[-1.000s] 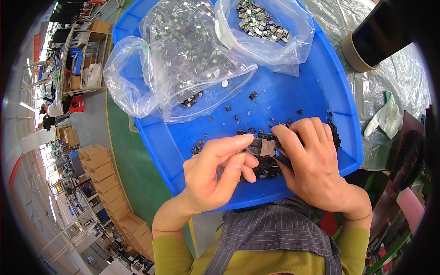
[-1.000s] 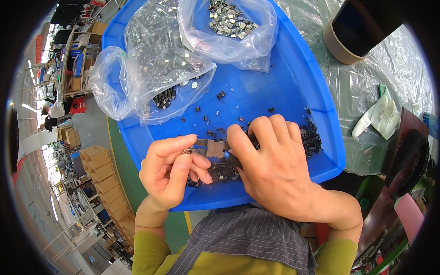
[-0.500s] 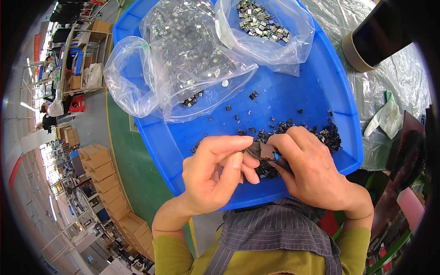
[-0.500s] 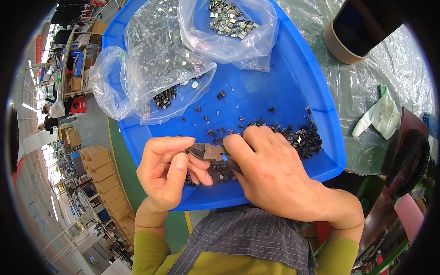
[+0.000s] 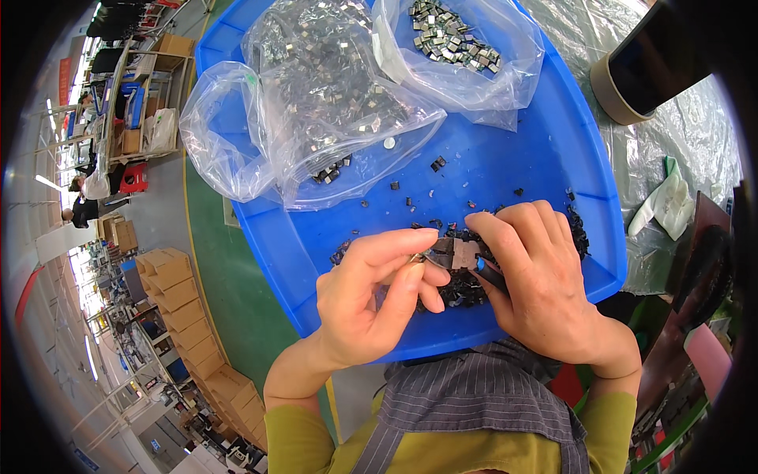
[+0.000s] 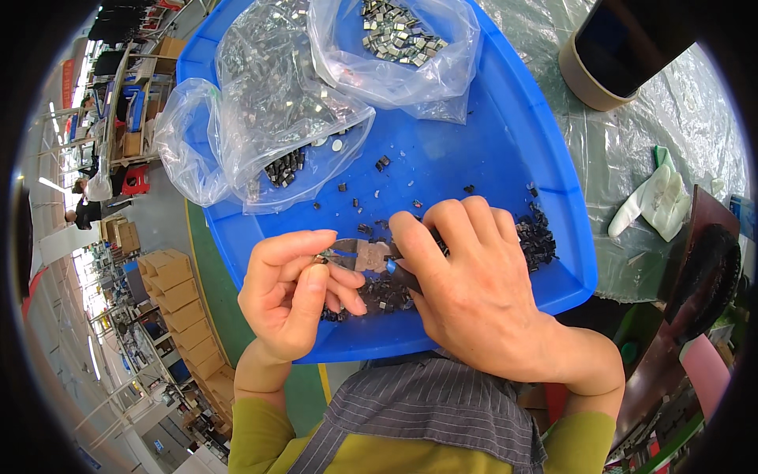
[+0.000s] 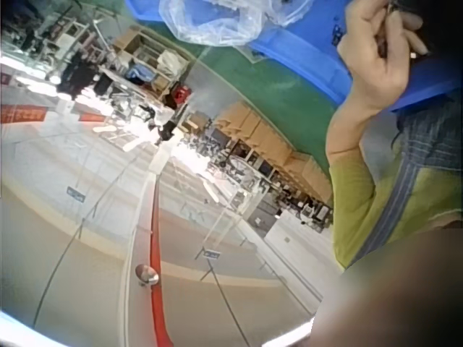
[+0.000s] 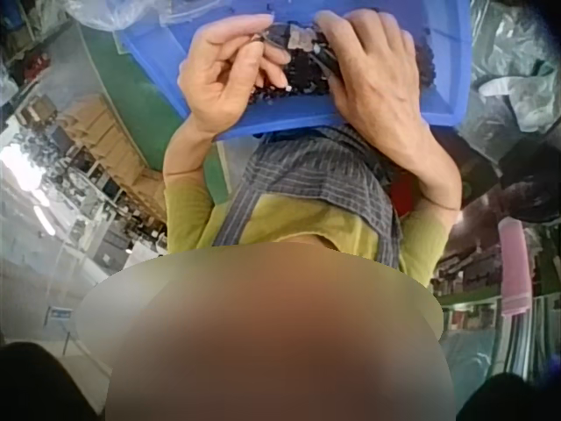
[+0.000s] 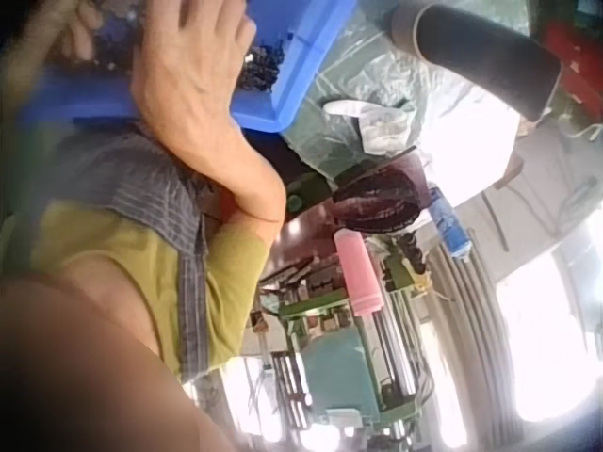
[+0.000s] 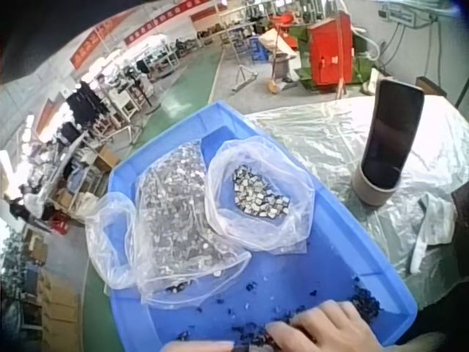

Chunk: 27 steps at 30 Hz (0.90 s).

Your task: The recorder is using a pair of side cutters to trim small black electronic components over a blue tray in a factory setting.

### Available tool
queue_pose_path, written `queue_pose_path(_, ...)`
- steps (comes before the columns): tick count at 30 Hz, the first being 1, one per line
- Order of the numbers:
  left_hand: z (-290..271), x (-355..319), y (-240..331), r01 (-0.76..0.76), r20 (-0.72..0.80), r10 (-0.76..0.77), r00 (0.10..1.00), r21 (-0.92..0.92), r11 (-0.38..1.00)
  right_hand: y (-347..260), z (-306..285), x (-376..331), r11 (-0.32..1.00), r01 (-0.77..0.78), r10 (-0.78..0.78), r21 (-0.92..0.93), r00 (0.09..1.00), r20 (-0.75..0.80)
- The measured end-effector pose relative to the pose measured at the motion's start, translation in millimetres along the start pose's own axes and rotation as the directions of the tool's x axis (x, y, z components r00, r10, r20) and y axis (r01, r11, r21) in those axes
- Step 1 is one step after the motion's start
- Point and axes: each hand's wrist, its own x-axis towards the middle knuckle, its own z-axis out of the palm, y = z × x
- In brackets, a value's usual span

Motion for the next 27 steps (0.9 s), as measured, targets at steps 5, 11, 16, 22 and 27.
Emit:
queue_pose_path(5,1.5,-1.5,-2.2,-0.016,-0.024,0.017,1.000,0.035,0.999,-1.0,3.0,0.4,1.000,0.003,-0.004,-0.024,1.000,-0.023)
queue_pose_path(11,3.2,-2.1,-4.0,-0.092,-0.042,0.099,0.994,0.147,0.985,-1.0,3.8,-2.1,0.999,0.002,-0.002,-0.040,1.000,-0.007)
queue_pose_path(16,-0.3,1.5,-6.5,-0.090,0.000,0.091,0.996,0.154,0.984,0.8,5.9,-1.7,0.999,-0.007,0.008,-0.042,1.000,0.014)
queue_pose_path(22,-2.4,3.9,-5.3,-0.105,0.021,0.102,0.995,0.167,0.980,0.5,6.9,-1.3,0.996,-0.007,0.009,-0.091,1.000,0.020)
queue_pose_path(27,-0.5,2.4,-3.9,-0.074,0.018,0.073,0.997,0.096,0.993,1.3,7.6,-2.4,0.998,0.030,-0.030,-0.051,1.000,-0.001)
